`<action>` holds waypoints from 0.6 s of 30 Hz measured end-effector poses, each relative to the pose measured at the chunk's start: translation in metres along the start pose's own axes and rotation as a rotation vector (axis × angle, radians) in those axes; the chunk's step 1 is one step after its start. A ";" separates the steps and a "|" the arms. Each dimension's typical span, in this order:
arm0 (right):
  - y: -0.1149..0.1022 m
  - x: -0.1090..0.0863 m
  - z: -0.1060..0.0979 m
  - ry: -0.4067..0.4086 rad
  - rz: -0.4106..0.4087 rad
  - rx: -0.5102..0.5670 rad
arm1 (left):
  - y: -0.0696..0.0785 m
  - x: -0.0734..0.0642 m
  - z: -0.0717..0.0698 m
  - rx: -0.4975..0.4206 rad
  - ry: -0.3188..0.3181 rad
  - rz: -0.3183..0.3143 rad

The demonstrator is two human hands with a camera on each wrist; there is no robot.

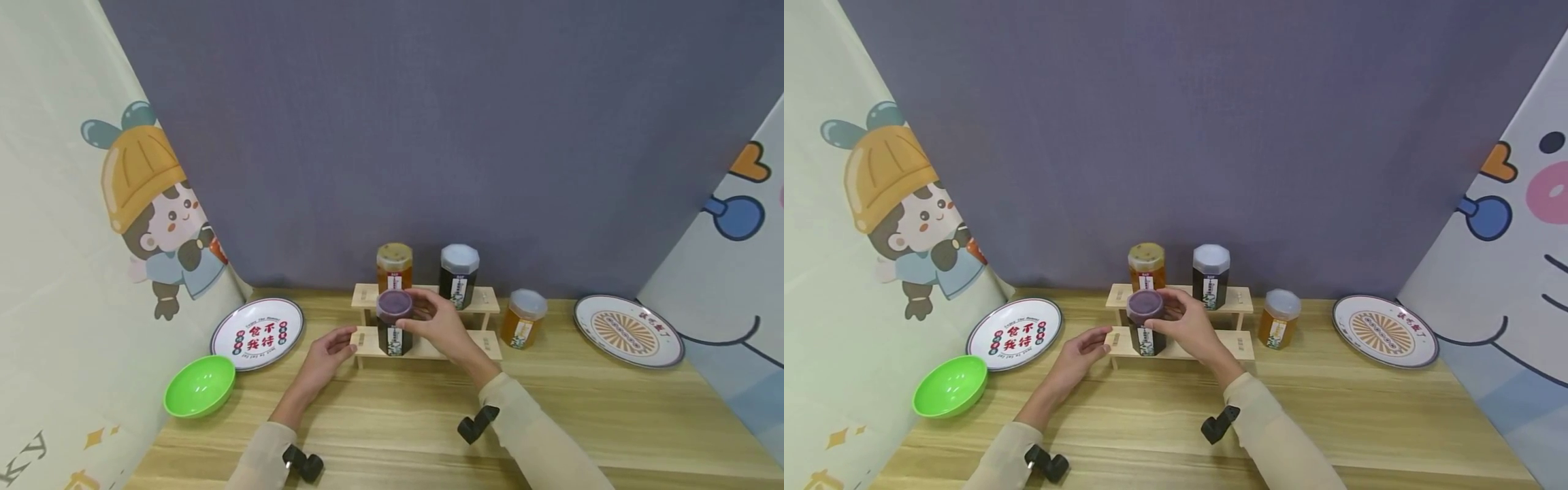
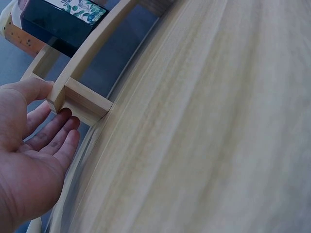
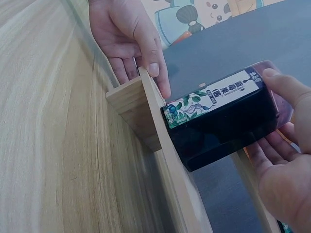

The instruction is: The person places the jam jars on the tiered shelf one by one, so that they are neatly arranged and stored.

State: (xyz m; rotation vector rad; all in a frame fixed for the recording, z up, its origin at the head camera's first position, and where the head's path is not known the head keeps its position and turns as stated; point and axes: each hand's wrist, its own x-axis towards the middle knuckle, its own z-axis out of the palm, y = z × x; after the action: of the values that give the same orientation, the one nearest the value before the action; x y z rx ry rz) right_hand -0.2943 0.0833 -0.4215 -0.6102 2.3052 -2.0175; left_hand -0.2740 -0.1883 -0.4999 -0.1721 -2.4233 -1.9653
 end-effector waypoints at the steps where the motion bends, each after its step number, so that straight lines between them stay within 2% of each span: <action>1: 0.000 0.000 0.000 0.002 0.001 -0.001 | 0.001 0.000 0.000 0.000 -0.003 0.002; 11: -0.001 -0.001 -0.001 0.010 -0.007 -0.020 | 0.001 0.000 0.001 -0.002 0.007 0.003; 18: -0.005 -0.006 -0.012 -0.033 -0.035 -0.042 | 0.000 0.000 0.001 -0.017 0.006 -0.003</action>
State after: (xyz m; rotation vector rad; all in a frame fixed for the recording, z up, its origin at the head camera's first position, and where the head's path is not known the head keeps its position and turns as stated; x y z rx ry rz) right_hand -0.2905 0.0965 -0.4166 -0.6861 2.3399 -1.9627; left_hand -0.2740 -0.1876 -0.4997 -0.1626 -2.4045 -1.9855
